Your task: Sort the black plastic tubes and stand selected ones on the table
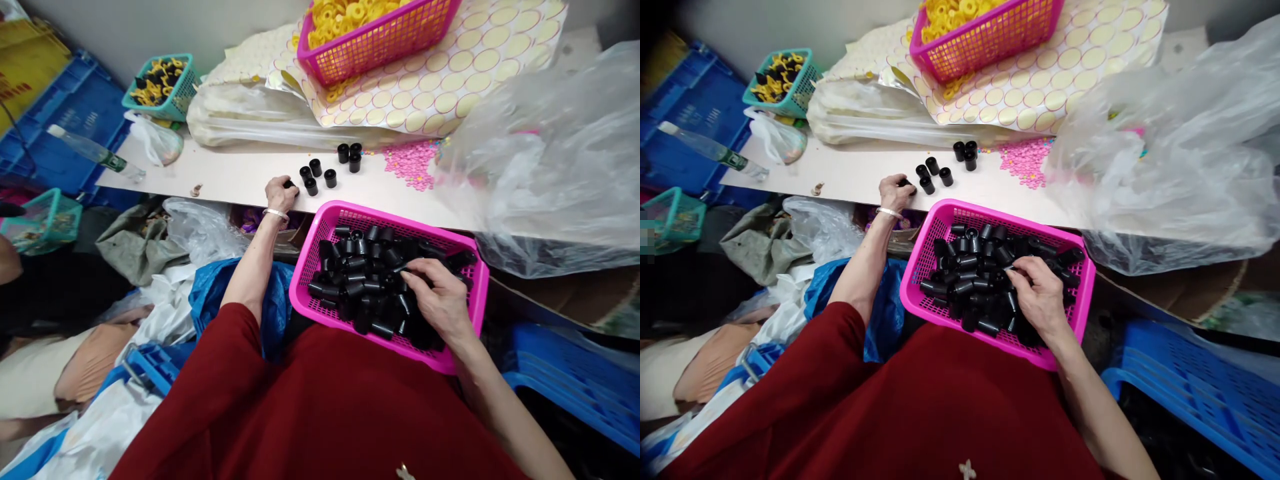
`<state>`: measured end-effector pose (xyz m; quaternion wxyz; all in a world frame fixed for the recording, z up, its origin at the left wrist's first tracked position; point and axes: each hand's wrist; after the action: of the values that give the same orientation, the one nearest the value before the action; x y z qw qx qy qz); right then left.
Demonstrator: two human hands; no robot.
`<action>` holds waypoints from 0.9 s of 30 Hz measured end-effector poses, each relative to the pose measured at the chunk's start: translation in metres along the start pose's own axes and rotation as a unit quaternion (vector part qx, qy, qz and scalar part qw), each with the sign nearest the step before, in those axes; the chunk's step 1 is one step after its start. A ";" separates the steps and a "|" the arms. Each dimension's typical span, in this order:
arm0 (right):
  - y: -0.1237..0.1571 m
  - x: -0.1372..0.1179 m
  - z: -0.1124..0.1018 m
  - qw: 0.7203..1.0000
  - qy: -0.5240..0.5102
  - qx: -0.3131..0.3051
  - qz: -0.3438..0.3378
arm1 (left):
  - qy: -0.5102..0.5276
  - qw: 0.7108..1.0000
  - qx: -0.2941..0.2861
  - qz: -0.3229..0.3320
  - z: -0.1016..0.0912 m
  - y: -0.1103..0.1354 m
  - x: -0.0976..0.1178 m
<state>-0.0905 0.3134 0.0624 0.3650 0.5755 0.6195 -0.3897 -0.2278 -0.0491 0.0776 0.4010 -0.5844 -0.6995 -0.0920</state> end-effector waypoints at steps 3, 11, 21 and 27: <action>-0.009 -0.002 0.010 0.990 0.110 0.015 -0.087 | -0.044 0.998 -0.031 -0.012 0.011 -0.011 -0.003; -0.056 -0.043 0.051 0.904 0.346 -0.193 -0.162 | -0.071 0.995 0.005 0.076 -0.007 0.025 0.055; -0.064 -0.039 0.065 0.891 0.326 -0.288 -0.130 | -0.047 0.916 -0.352 0.185 -0.002 0.107 0.089; -0.023 -0.010 0.022 0.993 -0.081 -0.090 -0.007 | -0.134 0.861 -0.431 0.232 0.014 0.104 0.091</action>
<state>-0.1123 0.2888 0.0633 0.4616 0.5027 0.6242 -0.3801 -0.1413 0.0580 0.0941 0.0207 -0.8511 -0.4809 -0.2095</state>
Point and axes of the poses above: each hand's wrist, its own y-axis away from the middle knuckle, its own z-axis out of the palm, x = y × z, and after that the axes turned 13 degrees about z, right-handed
